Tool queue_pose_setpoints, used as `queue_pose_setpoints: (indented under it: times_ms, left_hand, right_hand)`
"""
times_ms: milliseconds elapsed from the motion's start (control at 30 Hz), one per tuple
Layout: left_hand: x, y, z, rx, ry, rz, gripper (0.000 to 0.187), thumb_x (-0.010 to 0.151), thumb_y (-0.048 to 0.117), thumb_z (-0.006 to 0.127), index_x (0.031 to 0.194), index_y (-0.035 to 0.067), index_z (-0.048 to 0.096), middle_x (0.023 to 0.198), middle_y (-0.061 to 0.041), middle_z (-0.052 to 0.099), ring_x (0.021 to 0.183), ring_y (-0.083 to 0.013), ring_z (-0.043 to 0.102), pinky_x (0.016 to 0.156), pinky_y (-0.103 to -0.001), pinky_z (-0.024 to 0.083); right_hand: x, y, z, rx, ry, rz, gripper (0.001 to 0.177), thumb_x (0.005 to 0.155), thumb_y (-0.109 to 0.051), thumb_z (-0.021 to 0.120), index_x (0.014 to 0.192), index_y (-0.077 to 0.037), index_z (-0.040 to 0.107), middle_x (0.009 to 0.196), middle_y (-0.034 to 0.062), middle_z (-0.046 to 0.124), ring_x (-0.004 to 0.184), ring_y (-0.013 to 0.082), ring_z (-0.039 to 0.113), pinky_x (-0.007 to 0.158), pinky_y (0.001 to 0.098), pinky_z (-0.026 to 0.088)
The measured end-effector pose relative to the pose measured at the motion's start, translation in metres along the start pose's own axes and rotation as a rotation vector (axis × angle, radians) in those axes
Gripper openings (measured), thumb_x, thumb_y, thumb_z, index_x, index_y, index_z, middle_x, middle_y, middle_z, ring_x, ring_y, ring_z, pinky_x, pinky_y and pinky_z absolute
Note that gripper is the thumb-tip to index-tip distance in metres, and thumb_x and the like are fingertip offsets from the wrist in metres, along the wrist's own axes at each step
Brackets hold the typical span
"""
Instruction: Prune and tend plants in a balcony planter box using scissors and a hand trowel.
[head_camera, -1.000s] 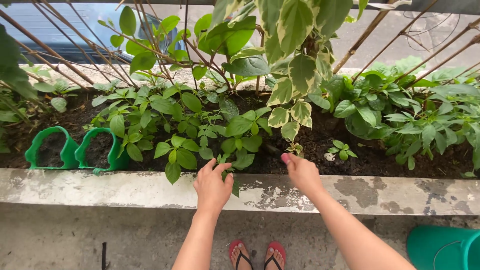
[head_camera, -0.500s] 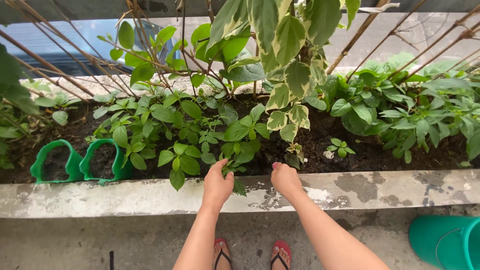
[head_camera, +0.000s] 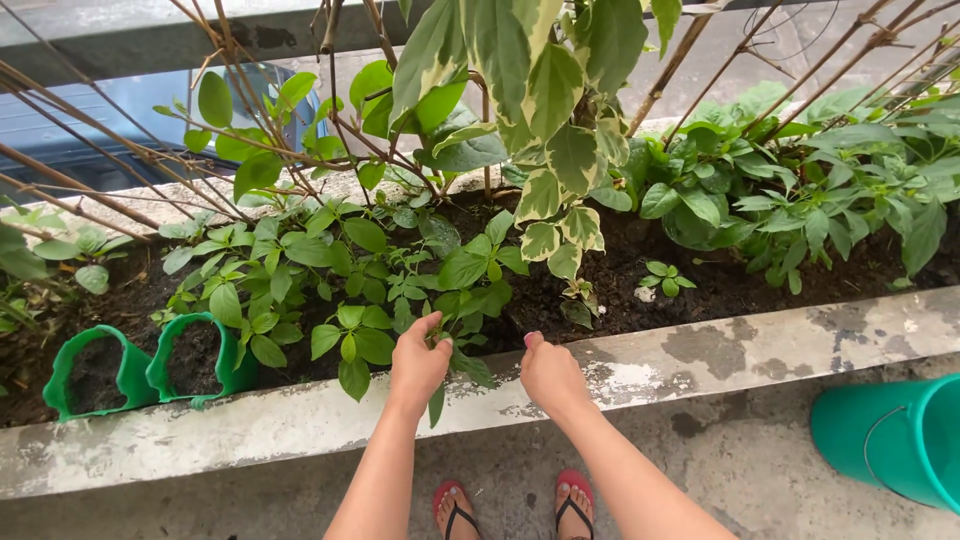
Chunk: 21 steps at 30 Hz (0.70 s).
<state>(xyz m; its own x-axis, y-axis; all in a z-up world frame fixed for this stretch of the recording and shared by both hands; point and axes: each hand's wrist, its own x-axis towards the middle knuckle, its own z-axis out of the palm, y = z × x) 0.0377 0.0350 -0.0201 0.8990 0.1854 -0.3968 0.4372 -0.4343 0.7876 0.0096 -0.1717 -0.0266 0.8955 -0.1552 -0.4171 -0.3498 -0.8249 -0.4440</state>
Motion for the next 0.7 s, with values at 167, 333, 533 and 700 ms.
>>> queue_pose_setpoints:
  times_ms: [167,333,533,700]
  left_hand:
    - [-0.004,0.002,-0.004,-0.050,-0.037,-0.017,0.054,0.085,0.009,0.069,0.138,0.010,0.063,0.120,-0.009,0.075,0.094,-0.0165,0.071,0.085,-0.032,0.055]
    - [-0.013,0.007,-0.017,-0.044,-0.104,-0.117,0.055,0.089,0.008,0.066,0.143,0.010,0.061,0.109,-0.012,0.079,0.084,-0.0182,0.066,0.078,-0.032,0.054]
    - [-0.011,-0.001,-0.022,-0.095,-0.112,-0.075,0.055,0.087,0.005,0.065,0.142,0.010,0.060,0.117,-0.006,0.075,0.085,-0.0123,0.067,0.078,-0.029,0.054]
    - [-0.007,-0.009,-0.016,-0.112,-0.118,-0.016,0.054,0.087,0.004,0.064,0.141,0.008,0.060,0.116,-0.005,0.075,0.088,-0.0097,0.068,0.079,-0.027,0.054]
  right_hand:
    - [-0.024,-0.031,0.010,0.029,-0.088,0.009,0.034,0.103,-0.025,0.043,0.125,-0.007,0.063,0.095,0.0276,0.072,0.091,0.0450,0.073,0.082,0.0550,0.059]
    - [-0.035,-0.042,0.017,0.053,0.009,-0.038,0.035,0.099,-0.022,0.047,0.127,-0.011,0.064,0.098,0.0299,0.070,0.090,0.0486,0.070,0.081,0.0569,0.056]
    - [-0.007,-0.020,-0.023,-0.012,-0.062,0.045,0.037,0.107,-0.031,0.041,0.128,-0.016,0.066,0.100,0.0248,0.074,0.099,0.0442,0.072,0.089,0.0546,0.056]
    - [0.033,0.019,-0.006,0.121,-0.016,0.151,0.041,0.099,-0.042,0.056,0.127,-0.018,0.072,0.105,0.0242,0.074,0.108,0.0435,0.068,0.096,0.0497,0.054]
